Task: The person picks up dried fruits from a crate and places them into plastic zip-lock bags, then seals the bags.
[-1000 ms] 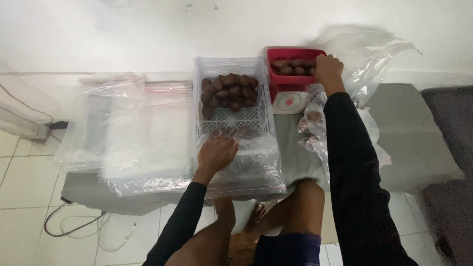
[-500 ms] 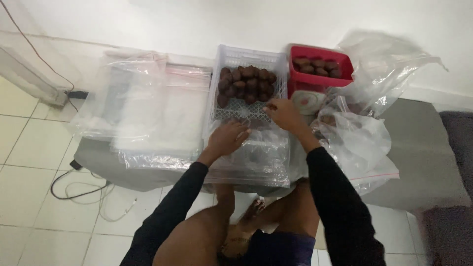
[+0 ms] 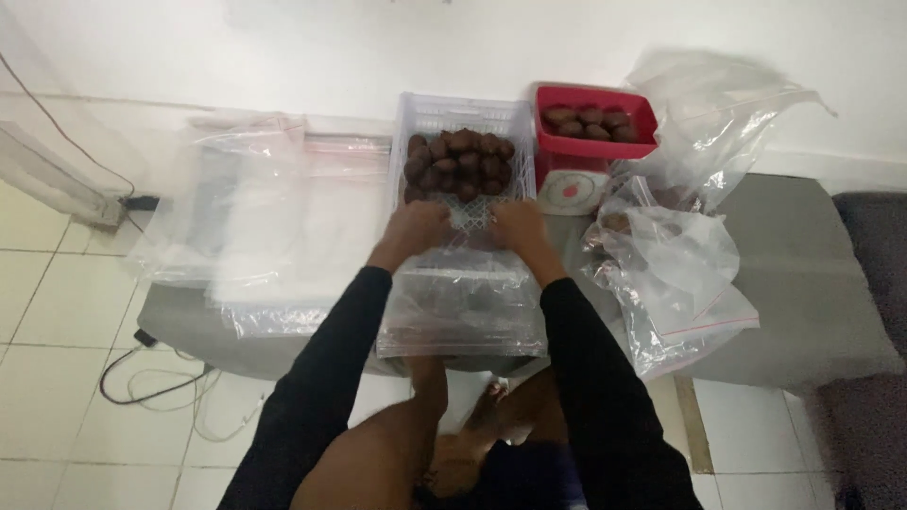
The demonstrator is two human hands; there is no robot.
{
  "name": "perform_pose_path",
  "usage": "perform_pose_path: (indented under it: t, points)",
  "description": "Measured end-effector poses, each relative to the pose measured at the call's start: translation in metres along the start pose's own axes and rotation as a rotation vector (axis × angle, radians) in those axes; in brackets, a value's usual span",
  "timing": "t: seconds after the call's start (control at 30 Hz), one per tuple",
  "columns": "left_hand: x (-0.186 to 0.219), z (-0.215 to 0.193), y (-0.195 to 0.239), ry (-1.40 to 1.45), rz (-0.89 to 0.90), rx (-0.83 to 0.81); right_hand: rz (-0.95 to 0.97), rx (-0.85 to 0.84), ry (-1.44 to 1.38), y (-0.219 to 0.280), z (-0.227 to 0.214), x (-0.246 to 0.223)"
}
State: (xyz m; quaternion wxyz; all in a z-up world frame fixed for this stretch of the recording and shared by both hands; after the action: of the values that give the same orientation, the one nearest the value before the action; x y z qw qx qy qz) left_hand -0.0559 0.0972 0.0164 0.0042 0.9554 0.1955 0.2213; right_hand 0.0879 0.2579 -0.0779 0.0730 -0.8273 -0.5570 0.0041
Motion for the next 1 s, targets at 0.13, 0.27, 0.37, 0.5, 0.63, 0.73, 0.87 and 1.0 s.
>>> perform_pose_path:
  t: [0.13, 0.27, 0.37, 0.5, 0.63, 0.73, 0.87, 1.0]
  points:
    - [-0.017, 0.064, -0.021, -0.118, 0.069, -0.021, 0.005, 0.212, -0.209, 0.014, -0.062, -0.011]
    - [-0.023, 0.066, -0.027, -0.084, 0.086, -0.053, -0.025, 0.662, -0.363, 0.027, -0.123, 0.008]
    - [-0.016, 0.047, -0.022, -0.08, 0.069, -0.053, -0.017, 0.812, -0.165, 0.029, -0.179, 0.055]
    - [-0.029, 0.068, -0.029, -0.075, 0.052, -0.042, 0.071, 0.554, 0.144, 0.009, -0.168, 0.158]
    - [-0.026, 0.059, -0.027, -0.052, 0.062, -0.038, 0.27, 0.07, 0.183, 0.001, -0.137, 0.212]
    - [-0.028, 0.064, -0.028, 0.025, 0.044, -0.072, 0.306, -0.07, 0.198, -0.001, -0.122, 0.224]
    - [-0.03, 0.068, -0.026, 0.002, 0.059, -0.064, 0.32, -0.114, 0.216, 0.01, -0.115, 0.217]
    - [-0.028, 0.062, -0.026, -0.033, 0.02, -0.113, 0.302, -0.149, 0.224, 0.011, -0.118, 0.209]
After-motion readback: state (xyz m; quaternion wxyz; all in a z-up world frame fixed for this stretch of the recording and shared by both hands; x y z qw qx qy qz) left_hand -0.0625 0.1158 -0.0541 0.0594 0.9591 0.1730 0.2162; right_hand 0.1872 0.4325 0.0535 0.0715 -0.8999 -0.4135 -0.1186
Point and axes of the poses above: each hand's wrist, its own y-axis away from the middle knuckle, its own z-axis out of the palm, x = y × z, the point moved 5 cm from there along -y, towards the middle knuckle, and after that the axes turned 15 degrees about -z, right-handed, at the moved point
